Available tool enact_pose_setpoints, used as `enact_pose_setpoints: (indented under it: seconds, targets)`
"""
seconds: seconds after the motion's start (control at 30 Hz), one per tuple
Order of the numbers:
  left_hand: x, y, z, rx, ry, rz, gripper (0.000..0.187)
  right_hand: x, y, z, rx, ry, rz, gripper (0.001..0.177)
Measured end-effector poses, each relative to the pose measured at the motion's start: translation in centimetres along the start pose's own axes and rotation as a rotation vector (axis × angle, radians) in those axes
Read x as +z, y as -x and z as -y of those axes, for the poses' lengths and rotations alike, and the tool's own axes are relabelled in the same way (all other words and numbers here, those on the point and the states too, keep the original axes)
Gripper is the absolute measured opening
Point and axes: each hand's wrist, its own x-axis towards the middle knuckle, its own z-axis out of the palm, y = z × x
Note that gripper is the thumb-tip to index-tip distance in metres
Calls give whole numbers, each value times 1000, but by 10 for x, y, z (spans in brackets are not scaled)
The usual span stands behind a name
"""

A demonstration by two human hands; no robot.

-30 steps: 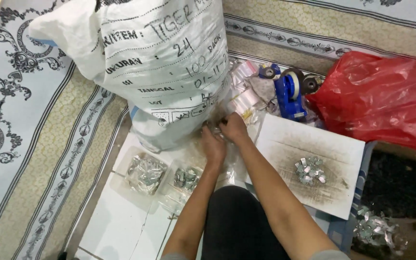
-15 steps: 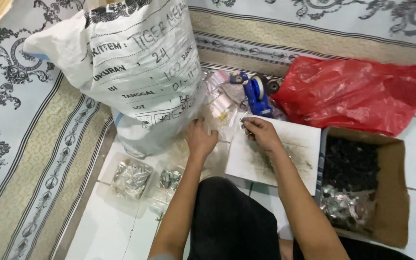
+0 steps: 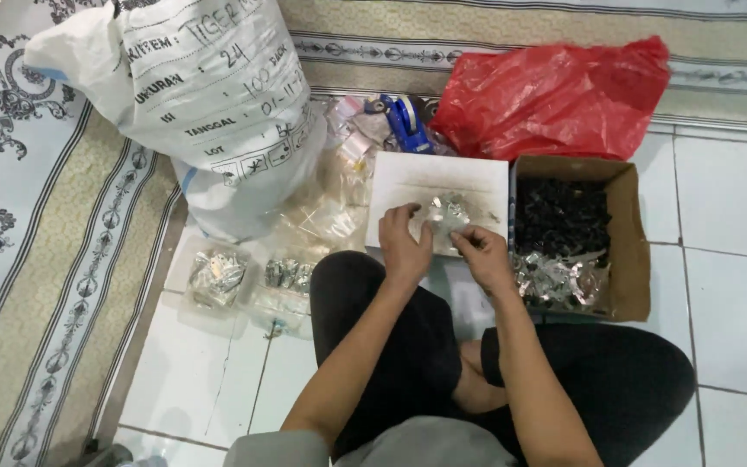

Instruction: Packaging small metal components into individual plastic bags

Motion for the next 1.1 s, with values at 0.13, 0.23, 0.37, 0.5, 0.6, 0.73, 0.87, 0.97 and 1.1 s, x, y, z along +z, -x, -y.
enact_pose_setpoints:
  seconds: [0.13, 0.23, 0.37, 0.5, 0.6, 0.73, 0.87, 0.97, 1.1]
  targets:
    - [24, 57, -13, -69, 221, 254, 37, -5, 52, 14, -23, 147, -137, 15]
    - [29, 71, -4, -235, 309, 298, 37, -6, 78, 14, -115, 98, -188, 11]
    - [34, 82, 16, -247, 309, 281, 27, -7, 116, 31, -165, 85, -143, 10]
    - [24, 103, 5, -268, 389, 278, 25, -8, 133, 14, -210, 98, -182, 22]
    - [20, 111, 3, -291, 425, 280, 26, -6, 145, 24, -239, 98, -215, 21]
    - [18, 115, 1, -297, 422, 267, 24, -6, 154, 28, -240, 97, -210, 16]
    - [24, 113, 9, -290, 420, 281, 21, -12, 153, 22, -260, 133, -233, 11]
    - [26, 110, 15, -260, 408, 297, 19, -16, 145, 10, -249, 143, -215, 11]
    - [13, 108, -1, -167, 245, 270, 19, -19, 137, 12, -286, 215, -332, 15]
